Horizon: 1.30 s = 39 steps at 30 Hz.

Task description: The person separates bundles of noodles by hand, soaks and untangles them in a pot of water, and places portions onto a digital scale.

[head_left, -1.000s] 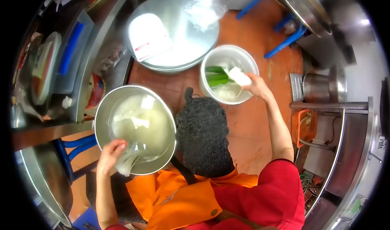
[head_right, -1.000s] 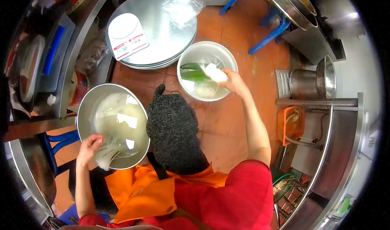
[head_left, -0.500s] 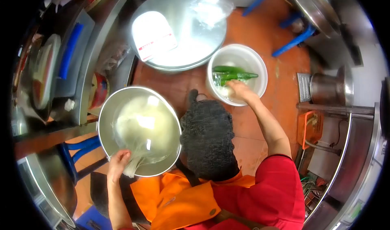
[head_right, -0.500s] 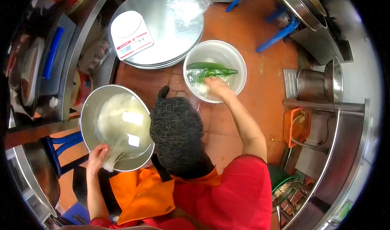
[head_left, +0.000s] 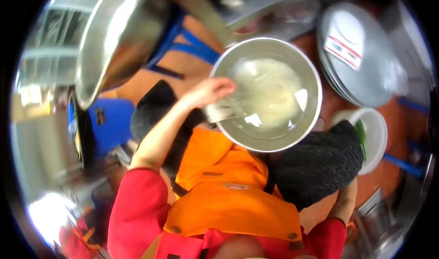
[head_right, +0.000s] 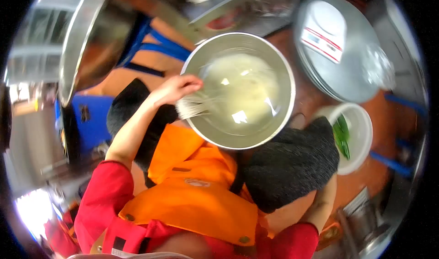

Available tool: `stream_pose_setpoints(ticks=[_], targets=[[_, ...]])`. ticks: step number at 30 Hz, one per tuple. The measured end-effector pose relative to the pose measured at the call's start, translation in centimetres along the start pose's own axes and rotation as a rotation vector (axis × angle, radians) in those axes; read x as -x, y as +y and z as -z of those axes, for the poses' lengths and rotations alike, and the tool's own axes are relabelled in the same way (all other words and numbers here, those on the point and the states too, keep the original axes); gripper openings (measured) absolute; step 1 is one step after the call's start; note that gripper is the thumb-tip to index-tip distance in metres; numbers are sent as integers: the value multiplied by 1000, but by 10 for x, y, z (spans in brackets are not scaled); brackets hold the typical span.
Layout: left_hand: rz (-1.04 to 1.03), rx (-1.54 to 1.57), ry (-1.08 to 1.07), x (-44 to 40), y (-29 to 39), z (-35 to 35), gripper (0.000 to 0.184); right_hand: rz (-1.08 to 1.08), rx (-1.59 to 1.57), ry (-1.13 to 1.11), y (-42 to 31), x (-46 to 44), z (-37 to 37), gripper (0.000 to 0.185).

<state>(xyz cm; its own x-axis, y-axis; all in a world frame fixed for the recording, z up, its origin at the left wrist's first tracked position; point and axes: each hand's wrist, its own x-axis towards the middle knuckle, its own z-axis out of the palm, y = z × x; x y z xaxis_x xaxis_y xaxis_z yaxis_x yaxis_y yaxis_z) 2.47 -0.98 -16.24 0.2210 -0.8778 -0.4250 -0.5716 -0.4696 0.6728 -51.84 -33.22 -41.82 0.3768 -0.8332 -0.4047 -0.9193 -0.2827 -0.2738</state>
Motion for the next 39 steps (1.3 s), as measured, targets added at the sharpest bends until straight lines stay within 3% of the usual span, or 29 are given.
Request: stream_pose_setpoints(ticks=[2,6,7,10,13,16,18,19,20,22,26,30,33,35,38,39], targets=[[142,98,72,21,0,13,23,-17,-3,-4,4,5,8,13],[114,143,251,61,-35,17,21,-46,-103,-20,11,18,34,13],[74,89,239,68,-62,16,28,-51,-141,-22,11,23,40,13],[221,267,335,86,-107,3,46,-69,-308,-25,9,36,65,13],[401,1053,409,71,-176,-40,76,-48,-505,-18,-2,41,98,13],[728,1612,337,58,-200,-85,98,50,-621,25,-20,40,137,13],[813,1682,329,47,-193,-122,114,161,-527,95,-39,32,167,14],[808,1766,326,38,-190,-140,114,219,-451,144,-54,27,184,15],[724,1894,292,28,-193,-159,107,277,-377,188,-76,26,200,17],[313,2207,234,-8,-213,-202,95,344,-276,94,-169,48,236,23],[135,2348,324,-11,-191,-185,82,599,-277,-67,-352,104,230,25],[71,2341,357,5,-162,-138,78,916,-122,-439,-485,151,153,26],[20,2360,460,12,-167,-130,76,1218,-43,-410,-539,168,83,30],[85,2352,557,35,-152,-109,75,1239,56,-334,-568,188,60,26],[-55,2215,451,41,-170,-110,86,1292,148,-184,-580,189,25,29],[-240,2220,341,37,-188,-117,84,1288,173,-127,-580,187,16,29]])
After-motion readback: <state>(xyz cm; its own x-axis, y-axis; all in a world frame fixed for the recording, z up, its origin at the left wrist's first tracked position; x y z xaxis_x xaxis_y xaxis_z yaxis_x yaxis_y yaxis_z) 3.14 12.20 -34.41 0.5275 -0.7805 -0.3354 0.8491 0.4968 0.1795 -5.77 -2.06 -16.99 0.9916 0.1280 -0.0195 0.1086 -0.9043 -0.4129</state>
